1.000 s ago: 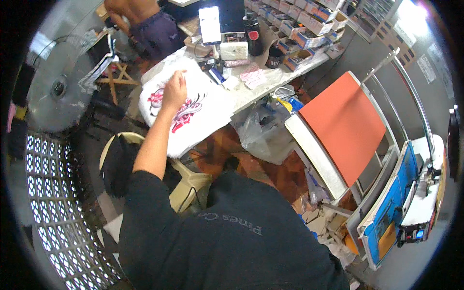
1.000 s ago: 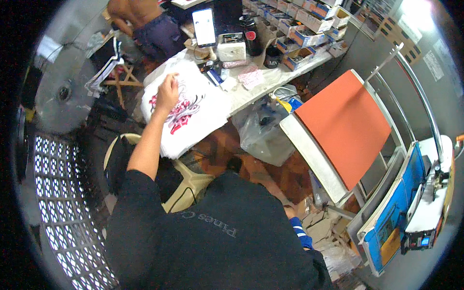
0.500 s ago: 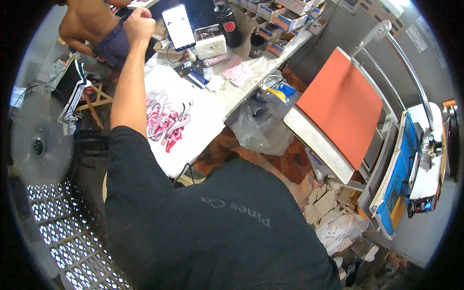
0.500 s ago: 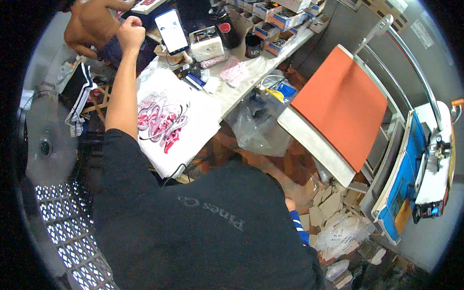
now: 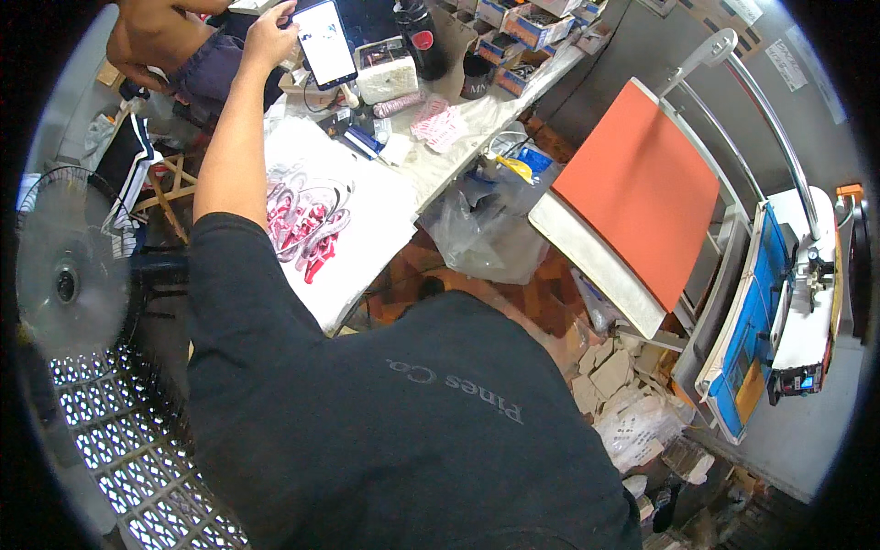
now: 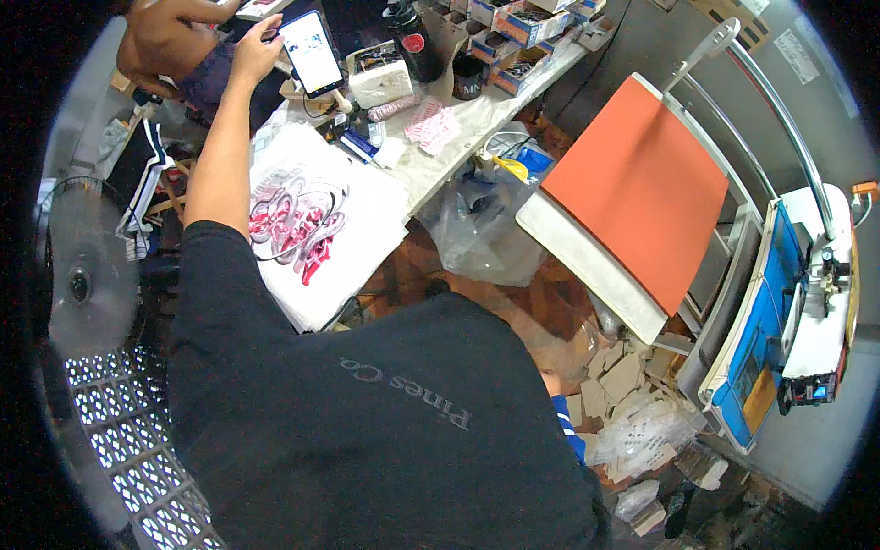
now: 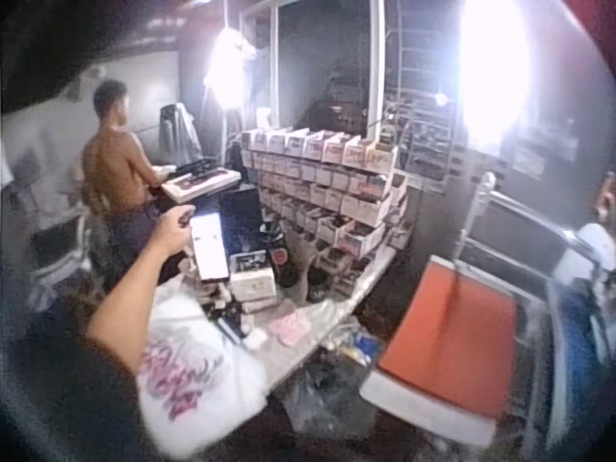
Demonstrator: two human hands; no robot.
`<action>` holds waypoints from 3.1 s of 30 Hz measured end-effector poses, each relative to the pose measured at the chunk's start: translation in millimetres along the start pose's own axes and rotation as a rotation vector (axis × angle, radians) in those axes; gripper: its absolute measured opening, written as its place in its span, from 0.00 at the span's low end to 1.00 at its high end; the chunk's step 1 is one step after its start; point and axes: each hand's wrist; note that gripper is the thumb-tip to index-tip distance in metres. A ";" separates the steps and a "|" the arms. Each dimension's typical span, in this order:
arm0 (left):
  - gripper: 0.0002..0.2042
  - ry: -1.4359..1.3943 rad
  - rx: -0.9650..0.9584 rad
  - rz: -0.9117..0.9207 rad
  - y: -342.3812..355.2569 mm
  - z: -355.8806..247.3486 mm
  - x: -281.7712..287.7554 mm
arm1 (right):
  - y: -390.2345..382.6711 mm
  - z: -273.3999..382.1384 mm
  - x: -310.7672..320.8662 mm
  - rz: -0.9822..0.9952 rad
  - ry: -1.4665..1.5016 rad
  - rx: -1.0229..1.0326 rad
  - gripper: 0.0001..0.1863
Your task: The person places a black t-shirt on a heat press, aligns a printed transfer sheet on the back, and operates the press. They repeat the process for a second t-shirt, handling the garments and transfer sheets by hand.
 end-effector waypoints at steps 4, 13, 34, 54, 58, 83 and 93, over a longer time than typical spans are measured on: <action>0.21 0.028 -0.003 0.046 -6.7 -9.6 -1.1 | 6.9 -5.5 -4.4 -0.002 0.005 0.008 0.22; 0.17 0.065 -0.078 -0.096 -11.2 -29.2 -4.3 | 11.9 5.3 -6.6 -0.015 0.009 0.030 0.21; 0.16 0.404 0.146 0.134 -351.8 -55.8 84.6 | 15.1 15.8 15.4 0.296 -0.111 0.171 0.15; 0.21 0.879 0.767 0.167 -624.0 5.2 304.8 | 1.4 266.2 -57.3 0.369 -0.566 0.589 0.24; 0.20 0.558 0.835 0.044 -626.1 24.1 323.9 | -90.8 331.7 -112.6 0.543 -0.502 0.759 0.21; 0.21 -1.782 1.443 0.971 -570.4 -323.2 80.0 | -275.0 339.3 126.3 0.785 0.819 0.692 0.19; 0.13 -1.744 1.042 0.898 -560.4 -368.7 47.8 | -245.4 218.2 175.9 0.255 0.823 0.706 0.23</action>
Point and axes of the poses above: each hand's wrist, its own y-axis towards the middle knuckle, its own x-axis out of the back of the hand, z = x × y, and after that the axes turned 7 degrees about x, right-handed
